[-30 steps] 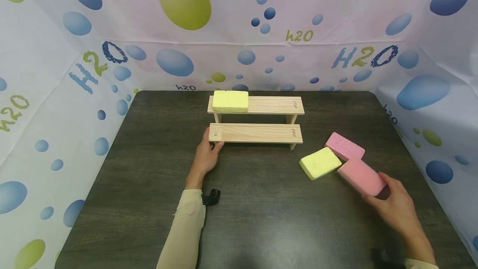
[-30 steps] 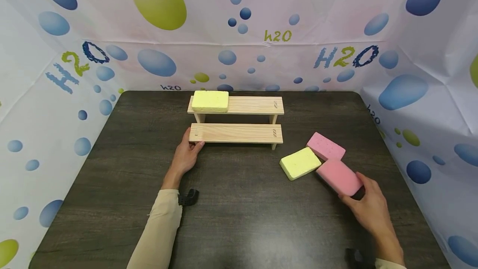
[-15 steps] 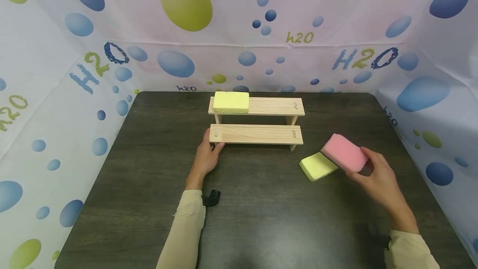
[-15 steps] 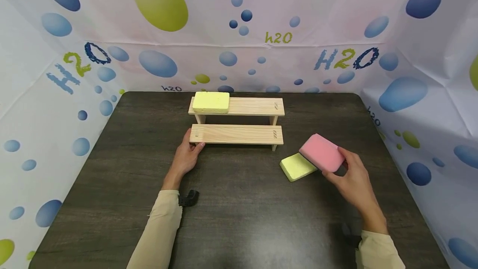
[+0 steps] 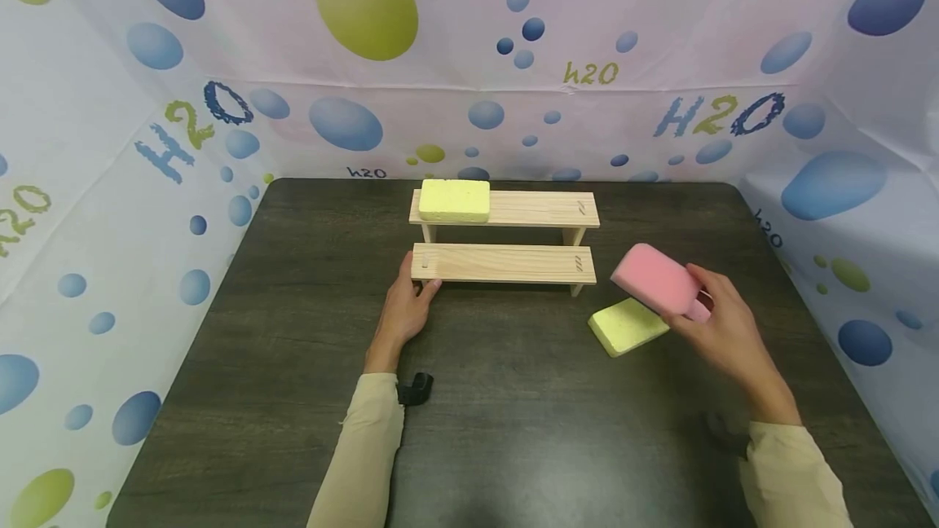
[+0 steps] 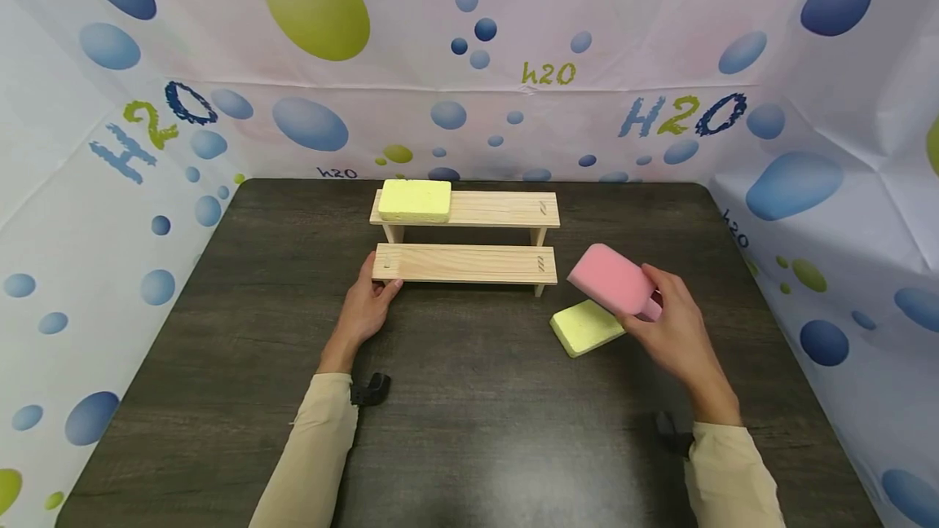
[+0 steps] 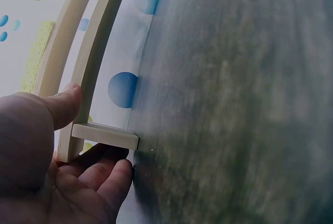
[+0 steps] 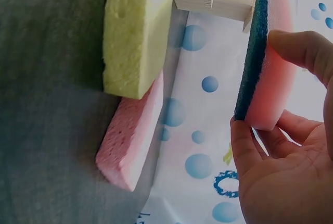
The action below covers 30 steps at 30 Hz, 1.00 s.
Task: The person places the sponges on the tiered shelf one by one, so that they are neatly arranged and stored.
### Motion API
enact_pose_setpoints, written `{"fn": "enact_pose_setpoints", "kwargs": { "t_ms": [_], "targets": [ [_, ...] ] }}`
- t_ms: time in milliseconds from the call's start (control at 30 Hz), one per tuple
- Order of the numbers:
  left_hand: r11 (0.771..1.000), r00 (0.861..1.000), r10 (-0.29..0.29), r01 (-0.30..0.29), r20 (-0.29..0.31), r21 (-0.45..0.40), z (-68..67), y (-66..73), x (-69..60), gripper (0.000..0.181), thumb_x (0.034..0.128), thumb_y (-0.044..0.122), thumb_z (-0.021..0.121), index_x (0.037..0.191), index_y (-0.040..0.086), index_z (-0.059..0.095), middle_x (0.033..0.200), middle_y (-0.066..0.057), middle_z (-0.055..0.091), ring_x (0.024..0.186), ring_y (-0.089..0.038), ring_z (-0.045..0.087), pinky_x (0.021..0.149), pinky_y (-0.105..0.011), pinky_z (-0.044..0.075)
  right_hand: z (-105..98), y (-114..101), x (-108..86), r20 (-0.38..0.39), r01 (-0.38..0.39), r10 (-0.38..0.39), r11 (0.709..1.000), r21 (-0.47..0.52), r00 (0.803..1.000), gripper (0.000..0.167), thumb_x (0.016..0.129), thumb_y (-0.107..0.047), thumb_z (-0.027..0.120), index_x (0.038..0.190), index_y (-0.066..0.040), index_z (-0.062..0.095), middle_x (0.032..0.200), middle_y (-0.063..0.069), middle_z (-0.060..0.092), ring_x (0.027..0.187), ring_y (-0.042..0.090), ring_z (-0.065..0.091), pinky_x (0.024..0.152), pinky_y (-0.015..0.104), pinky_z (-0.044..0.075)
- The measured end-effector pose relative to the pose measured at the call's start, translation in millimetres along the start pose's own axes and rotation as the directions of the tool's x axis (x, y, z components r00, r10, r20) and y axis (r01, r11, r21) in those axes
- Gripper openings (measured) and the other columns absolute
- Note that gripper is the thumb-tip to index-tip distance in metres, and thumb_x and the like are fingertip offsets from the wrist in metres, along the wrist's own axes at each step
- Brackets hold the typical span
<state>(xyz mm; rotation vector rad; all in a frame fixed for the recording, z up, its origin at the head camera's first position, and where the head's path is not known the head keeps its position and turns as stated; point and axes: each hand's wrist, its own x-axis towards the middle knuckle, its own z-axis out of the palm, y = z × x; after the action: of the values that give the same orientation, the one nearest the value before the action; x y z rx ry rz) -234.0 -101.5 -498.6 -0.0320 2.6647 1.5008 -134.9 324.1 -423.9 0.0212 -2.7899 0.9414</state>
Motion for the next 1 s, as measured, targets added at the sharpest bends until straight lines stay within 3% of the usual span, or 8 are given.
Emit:
{"fn": "enact_pose_setpoints", "kwargs": {
  "t_ms": [100,200,333,433,467,567,1000],
  "targets": [
    [1.000,1.000,0.004,-0.004,-0.002,0.002,-0.1,0.7,-0.5,0.075,0.1000,0.029,0.054,0.157,0.010,0.009,0.159,-0.018,0.025,0.144,-0.032,0.033,0.114,-0.045,0.037,0.4,-1.8,6.3,0.001,0.024,-0.024,0.999,0.022,1.000,0.081,0.078,-0.012,0.080,0.144,0.006,0.036,0.133,0.030,0.044,0.115,0.045,0.048,0.094,0.015,0.043],
    [1.000,1.000,0.007,-0.007,0.000,0.002,-0.1,1.5,-1.0,0.075,0.1000,0.029,0.054,0.157,0.010,0.009,0.158,-0.018,0.026,0.144,-0.033,0.033,0.114,-0.046,0.037,1.3,-4.2,12.5,0.007,0.043,-0.043,0.998,0.036,0.999,0.082,0.078,-0.011,0.080,0.144,0.006,0.037,0.133,0.029,0.044,0.114,0.043,0.048,0.083,-0.002,0.027],
    [1.000,1.000,0.009,-0.009,0.001,0.002,-0.2,1.9,-1.6,0.075,0.0998,0.030,0.054,0.157,0.010,0.009,0.158,-0.019,0.026,0.143,-0.032,0.033,0.113,-0.046,0.037,3.4,-10.3,22.3,0.019,0.060,-0.060,0.998,0.025,0.998,0.081,0.077,-0.011,0.081,0.144,0.006,0.037,0.134,0.029,0.044,0.114,0.042,0.049,0.094,0.025,0.043],
    [1.000,1.000,0.010,-0.010,-0.003,0.006,-0.6,1.6,-1.7,0.075,0.0996,0.031,0.055,0.157,0.010,0.010,0.158,-0.019,0.027,0.143,-0.032,0.034,0.113,-0.046,0.038,4.5,-16.9,31.1,0.048,0.058,-0.059,0.998,0.021,0.997,0.082,0.078,-0.011,0.080,0.145,0.006,0.035,0.135,0.029,0.043,0.114,0.043,0.048,0.094,0.055,0.044],
    [1.000,1.000,0.010,-0.010,-0.004,0.006,-0.6,1.6,-1.7,0.075,0.0996,0.031,0.055,0.157,0.010,0.010,0.158,-0.019,0.028,0.143,-0.032,0.034,0.113,-0.046,0.038,4.6,-19.1,34.2,0.060,0.054,-0.055,0.998,0.023,0.997,0.082,0.079,-0.011,0.079,0.145,0.005,0.035,0.136,0.029,0.042,0.115,0.044,0.047,0.094,0.060,0.043],
    [1.000,1.000,0.009,-0.009,-0.006,0.007,-1.0,1.6,-1.9,0.075,0.0996,0.030,0.055,0.157,0.010,0.010,0.157,-0.018,0.028,0.143,-0.032,0.034,0.113,-0.046,0.038,5.7,-25.2,43.9,0.088,0.052,-0.054,0.998,0.030,0.995,0.082,0.080,-0.011,0.078,0.146,0.005,0.033,0.137,0.029,0.041,0.115,0.045,0.046,0.096,0.065,0.042],
    [1.000,1.000,0.016,-0.016,0.001,0.002,-1.6,1.4,-1.8,0.074,0.0999,0.029,0.054,0.157,0.011,0.010,0.159,-0.017,0.026,0.144,-0.031,0.033,0.114,-0.046,0.037,13.1,-45.9,79.8,0.119,0.117,-0.121,0.992,0.042,0.985,0.082,0.078,-0.003,0.077,0.146,0.006,0.033,0.138,0.028,0.041,0.121,0.042,0.045,0.103,0.061,0.041]
  ]
}}
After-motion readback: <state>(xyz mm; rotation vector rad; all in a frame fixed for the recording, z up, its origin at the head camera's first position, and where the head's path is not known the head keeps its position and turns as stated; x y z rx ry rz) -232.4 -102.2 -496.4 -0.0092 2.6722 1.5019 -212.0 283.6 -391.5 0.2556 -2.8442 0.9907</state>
